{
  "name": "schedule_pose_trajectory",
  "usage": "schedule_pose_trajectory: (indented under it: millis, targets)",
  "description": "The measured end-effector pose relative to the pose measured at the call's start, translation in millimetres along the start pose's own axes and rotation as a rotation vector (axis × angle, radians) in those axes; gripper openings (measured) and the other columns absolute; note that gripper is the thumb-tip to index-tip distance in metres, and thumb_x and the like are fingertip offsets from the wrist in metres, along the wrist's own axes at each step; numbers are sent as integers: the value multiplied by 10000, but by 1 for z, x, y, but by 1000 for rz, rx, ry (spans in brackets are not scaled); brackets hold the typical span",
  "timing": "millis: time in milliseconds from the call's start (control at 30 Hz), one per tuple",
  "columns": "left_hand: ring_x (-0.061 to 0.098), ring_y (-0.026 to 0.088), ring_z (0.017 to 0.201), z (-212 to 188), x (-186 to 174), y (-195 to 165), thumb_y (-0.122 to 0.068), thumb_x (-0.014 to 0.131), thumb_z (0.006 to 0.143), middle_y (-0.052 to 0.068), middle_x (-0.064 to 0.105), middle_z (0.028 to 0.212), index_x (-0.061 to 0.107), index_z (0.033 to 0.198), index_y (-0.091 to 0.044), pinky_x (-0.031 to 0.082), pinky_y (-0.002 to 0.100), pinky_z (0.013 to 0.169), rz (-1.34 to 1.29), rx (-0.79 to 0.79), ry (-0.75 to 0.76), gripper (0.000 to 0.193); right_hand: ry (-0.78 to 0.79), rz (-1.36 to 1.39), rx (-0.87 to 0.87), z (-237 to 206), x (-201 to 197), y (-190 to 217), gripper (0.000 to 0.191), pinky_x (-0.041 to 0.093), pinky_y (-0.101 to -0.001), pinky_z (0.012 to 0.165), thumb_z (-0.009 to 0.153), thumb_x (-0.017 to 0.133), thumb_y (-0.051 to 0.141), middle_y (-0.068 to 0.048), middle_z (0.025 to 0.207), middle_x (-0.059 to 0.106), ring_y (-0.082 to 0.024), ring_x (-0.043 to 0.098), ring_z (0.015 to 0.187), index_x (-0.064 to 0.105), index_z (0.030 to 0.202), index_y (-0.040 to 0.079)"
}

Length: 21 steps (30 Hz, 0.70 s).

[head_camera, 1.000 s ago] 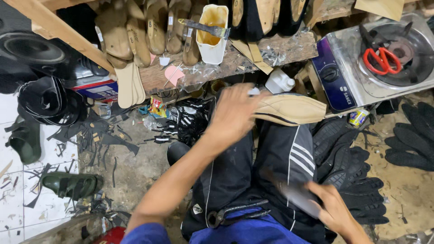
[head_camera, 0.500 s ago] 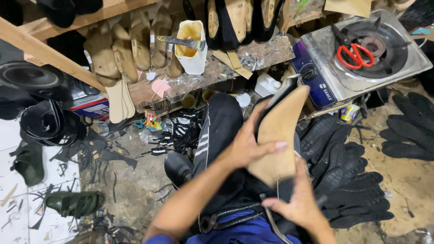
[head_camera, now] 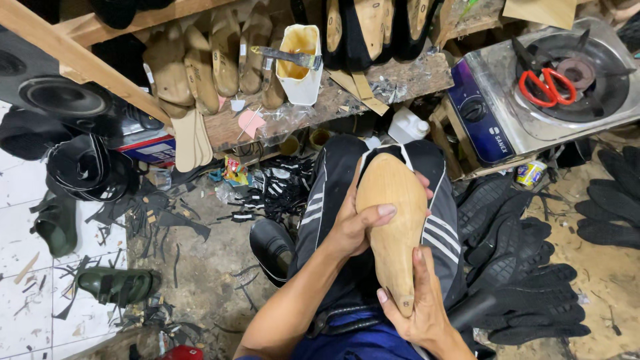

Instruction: The person sits working a black shoe upper over a wooden last on their lap. They hammer the upper to shape it, trim excess material with scissors, pull and tuck the material with pincers, and finally work the last out of the shaped shoe.

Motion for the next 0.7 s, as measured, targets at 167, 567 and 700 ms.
schedule_pose_trajectory:
  millis: [167,567,700]
  targets:
    - [628,364,1227,2,-4,1,-158,703,913,279,554,1356,335,1503,-16,569,501,1019,-13,-5,-7,710,-16,-15,19,-2,4,-1,1111,489,-487,897,750,751,70,-312,1292,448,-450,589,1055,69,1624,147]
    - [659,119,966,14,-30,-30,-64,785,923,94,695,1064,618,1192,31,575,289,848,738,157,-356,331,67,-79,245,10,1,-26,1030,532,-447,850,758,784,146,-256,1291,521,-397,632,1038,168,1583,123]
    - [665,79,874,17,-48,-32,-54,749,920,40,717,989,671,1121,27,572,256,786,678,208,-515,230,261,-87,94,43,-15,-7,1054,456,-500,964,761,806,244,-323,1462,421,-489,544,1222,170,1577,40]
Point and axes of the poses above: each hand's wrist, its own z-axis towards the middle knuckle, its own x-axis out of the palm, y = z × x, the point moved 7 cm from there along z, towards the middle knuckle
